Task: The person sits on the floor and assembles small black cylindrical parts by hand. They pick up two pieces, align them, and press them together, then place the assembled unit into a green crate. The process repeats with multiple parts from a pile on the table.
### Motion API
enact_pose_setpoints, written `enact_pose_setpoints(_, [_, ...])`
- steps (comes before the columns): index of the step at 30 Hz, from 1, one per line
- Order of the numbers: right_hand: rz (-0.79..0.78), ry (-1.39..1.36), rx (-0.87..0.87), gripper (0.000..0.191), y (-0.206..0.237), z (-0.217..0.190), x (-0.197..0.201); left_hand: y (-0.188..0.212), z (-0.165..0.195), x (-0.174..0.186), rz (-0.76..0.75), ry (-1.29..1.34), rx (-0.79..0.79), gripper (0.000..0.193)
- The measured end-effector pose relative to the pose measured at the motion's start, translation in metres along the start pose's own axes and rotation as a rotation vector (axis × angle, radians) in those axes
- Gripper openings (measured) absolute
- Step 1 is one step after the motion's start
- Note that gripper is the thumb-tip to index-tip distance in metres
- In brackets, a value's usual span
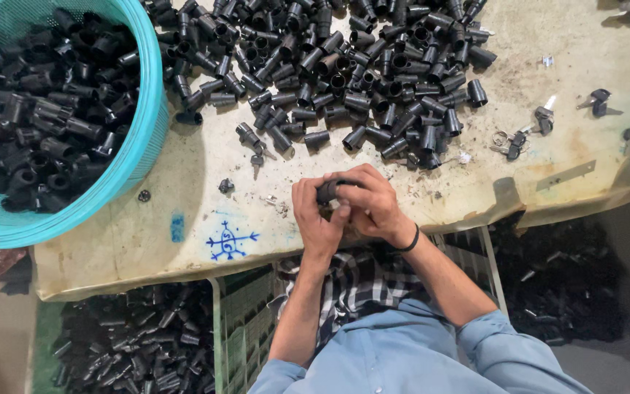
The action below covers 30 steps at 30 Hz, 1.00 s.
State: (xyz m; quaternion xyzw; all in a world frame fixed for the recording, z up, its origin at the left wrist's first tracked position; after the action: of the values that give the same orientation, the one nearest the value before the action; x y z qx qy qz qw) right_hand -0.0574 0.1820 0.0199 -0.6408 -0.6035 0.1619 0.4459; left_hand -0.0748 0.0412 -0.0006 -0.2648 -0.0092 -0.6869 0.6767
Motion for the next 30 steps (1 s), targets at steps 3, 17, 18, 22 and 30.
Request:
enact_pose_setpoints(3, [-0.025, 0.014, 0.038, 0.033, 0.001, -0.004, 0.000, 0.000, 0.001, 0.000, 0.014, -0.013, -0.015, 0.077])
enact_pose_setpoints(17, [-0.038, -0.186, 0.171, 0.038, 0.002, -0.011, 0.004, 0.004, 0.009, 0.004, -0.016, 0.057, -0.051, 0.071])
enact_pose_setpoints(18, [-0.049, -0.180, 0.178, 0.042, 0.002, -0.012, 0.003, 0.004, 0.010, 0.005, -0.018, 0.062, -0.056, 0.071])
enact_pose_setpoints(22, [-0.015, -0.228, 0.175, 0.056, 0.004, -0.009, 0.001, 0.004, 0.009, 0.005, -0.035, 0.071, -0.064, 0.071])
enact_pose_setpoints(30, [0.044, -0.146, 0.168, 0.062, 0.009, -0.006, -0.001, 0.002, 0.010, 0.006, -0.057, 0.075, -0.054, 0.070])
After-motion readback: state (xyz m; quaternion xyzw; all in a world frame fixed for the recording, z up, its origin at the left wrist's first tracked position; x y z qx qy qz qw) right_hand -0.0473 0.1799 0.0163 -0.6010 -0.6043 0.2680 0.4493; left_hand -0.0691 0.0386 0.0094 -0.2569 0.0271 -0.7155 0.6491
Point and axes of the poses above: each hand's wrist, its own y-axis away from the middle knuckle, its own x-axis out of the back of the hand, z = x × y, the point moved 5 cm from there along -y, towards the middle knuckle, and after that the axes turned 5 degrees about x, right-handed, at the moved point
